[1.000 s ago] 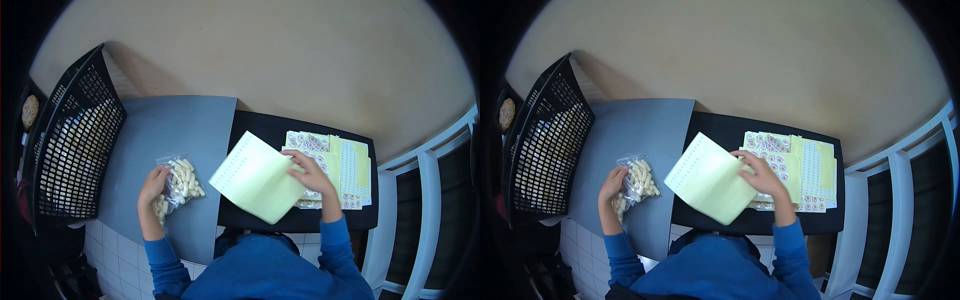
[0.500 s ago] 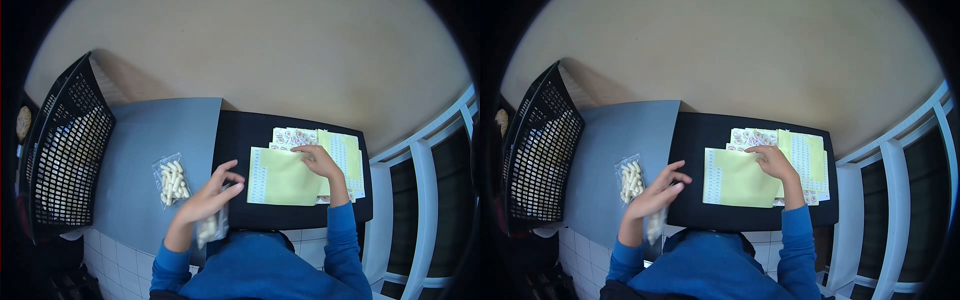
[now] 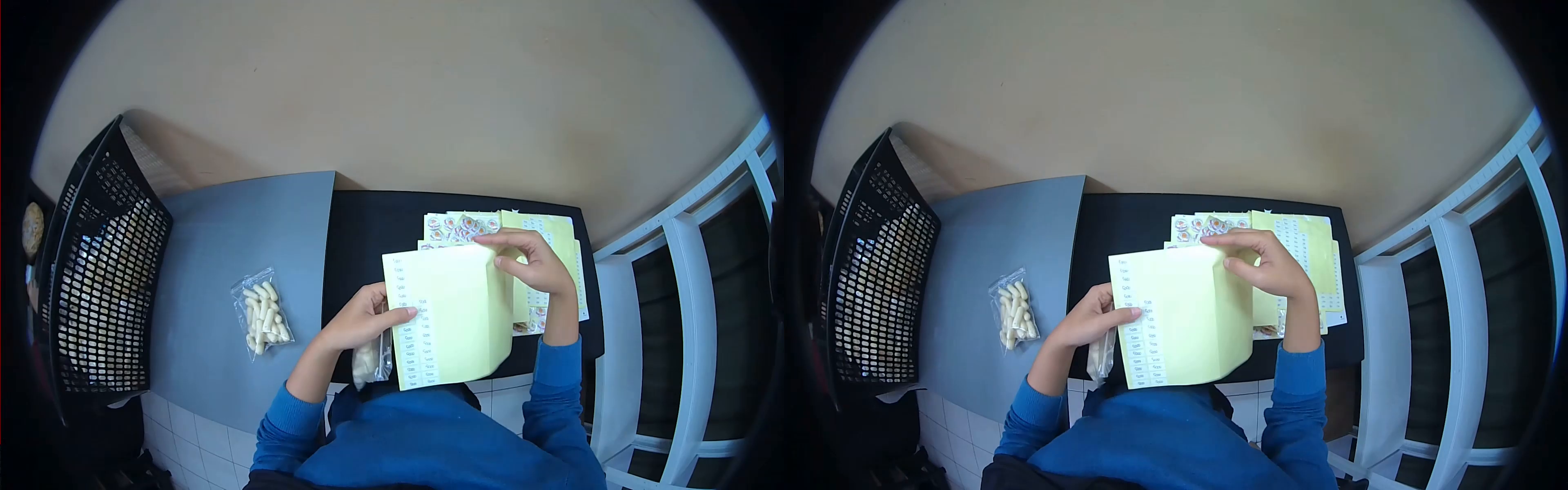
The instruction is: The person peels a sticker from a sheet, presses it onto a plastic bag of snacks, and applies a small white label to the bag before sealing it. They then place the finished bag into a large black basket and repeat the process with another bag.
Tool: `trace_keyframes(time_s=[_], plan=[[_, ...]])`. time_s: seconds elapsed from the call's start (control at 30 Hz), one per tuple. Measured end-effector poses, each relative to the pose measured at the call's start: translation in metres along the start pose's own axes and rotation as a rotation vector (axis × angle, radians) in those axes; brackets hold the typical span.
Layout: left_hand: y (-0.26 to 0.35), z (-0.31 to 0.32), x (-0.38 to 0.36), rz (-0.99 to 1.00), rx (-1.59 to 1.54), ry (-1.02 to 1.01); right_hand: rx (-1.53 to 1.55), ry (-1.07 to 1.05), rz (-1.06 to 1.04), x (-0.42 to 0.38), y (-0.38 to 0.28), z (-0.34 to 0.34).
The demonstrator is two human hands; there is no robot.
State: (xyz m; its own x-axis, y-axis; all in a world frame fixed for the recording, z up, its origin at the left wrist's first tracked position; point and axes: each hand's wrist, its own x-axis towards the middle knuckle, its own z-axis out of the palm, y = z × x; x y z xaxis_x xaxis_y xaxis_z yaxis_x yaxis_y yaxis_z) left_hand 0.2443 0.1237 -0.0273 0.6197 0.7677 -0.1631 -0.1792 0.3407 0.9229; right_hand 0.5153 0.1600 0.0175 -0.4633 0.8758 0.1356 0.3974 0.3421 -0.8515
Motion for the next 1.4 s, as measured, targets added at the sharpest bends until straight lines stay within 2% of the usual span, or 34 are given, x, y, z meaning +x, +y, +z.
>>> trace_keyframes(time_s=[0.03,0.07,0.1,0.17,0.27,0.47,0.53,0.7,0.9,0.97,1.1,1.17,1.23,1.3,1.33,1.37,1.4], plan=[[0.003,0.002,-0.002,0.002,0.0,0.006,-0.108,0.066,-0.037,0.006,-0.004,0.001],[0.006,0.003,-0.004,0.057,0.027,0.064,-0.307,0.35,-0.172,0.012,-0.007,0.012],[0.01,0.005,-0.007,0.111,0.054,0.123,-0.303,0.343,-0.177,0.014,-0.015,0.021],[0.019,0.012,-0.012,0.13,0.099,0.185,-0.331,0.619,-0.192,0.013,-0.038,0.038],[0.022,0.015,-0.016,0.307,0.168,0.309,-0.41,0.547,-0.386,0.012,-0.057,0.078],[0.029,0.016,-0.021,0.33,0.202,0.37,-0.304,0.576,-0.423,0.024,-0.057,0.111],[0.029,0.015,-0.02,0.335,0.208,0.385,-0.282,0.577,-0.409,0.027,-0.057,0.111],[0.032,0.01,-0.02,0.389,0.482,0.425,-0.145,0.598,-0.324,0.028,-0.052,0.116],[0.035,0.009,-0.02,0.354,0.505,0.38,-0.156,0.613,-0.286,0.024,-0.051,0.12],[0.032,0.007,-0.018,0.385,0.509,0.4,-0.062,0.622,-0.201,0.024,-0.055,0.121],[0.027,0.002,-0.014,0.401,0.44,0.468,0.057,0.568,-0.238,0.016,-0.04,0.124],[0.028,-0.002,-0.017,0.357,0.396,0.467,0.474,0.678,-0.16,0.014,-0.03,0.128],[0.033,-0.004,-0.023,0.335,0.174,0.404,0.451,0.654,-0.143,0.016,-0.013,0.129],[0.034,-0.011,-0.032,0.402,0.118,0.317,0.742,0.666,0.207,0.018,0.002,0.13],[0.037,-0.014,-0.036,0.407,0.047,0.278,0.943,0.517,0.341,0.014,0.017,0.13],[0.04,-0.017,-0.038,0.409,-0.025,0.24,0.943,0.518,0.339,0.008,0.027,0.132],[0.041,-0.018,-0.037,0.411,-0.023,0.24,1.09,0.415,0.317,0.005,0.029,0.133]])
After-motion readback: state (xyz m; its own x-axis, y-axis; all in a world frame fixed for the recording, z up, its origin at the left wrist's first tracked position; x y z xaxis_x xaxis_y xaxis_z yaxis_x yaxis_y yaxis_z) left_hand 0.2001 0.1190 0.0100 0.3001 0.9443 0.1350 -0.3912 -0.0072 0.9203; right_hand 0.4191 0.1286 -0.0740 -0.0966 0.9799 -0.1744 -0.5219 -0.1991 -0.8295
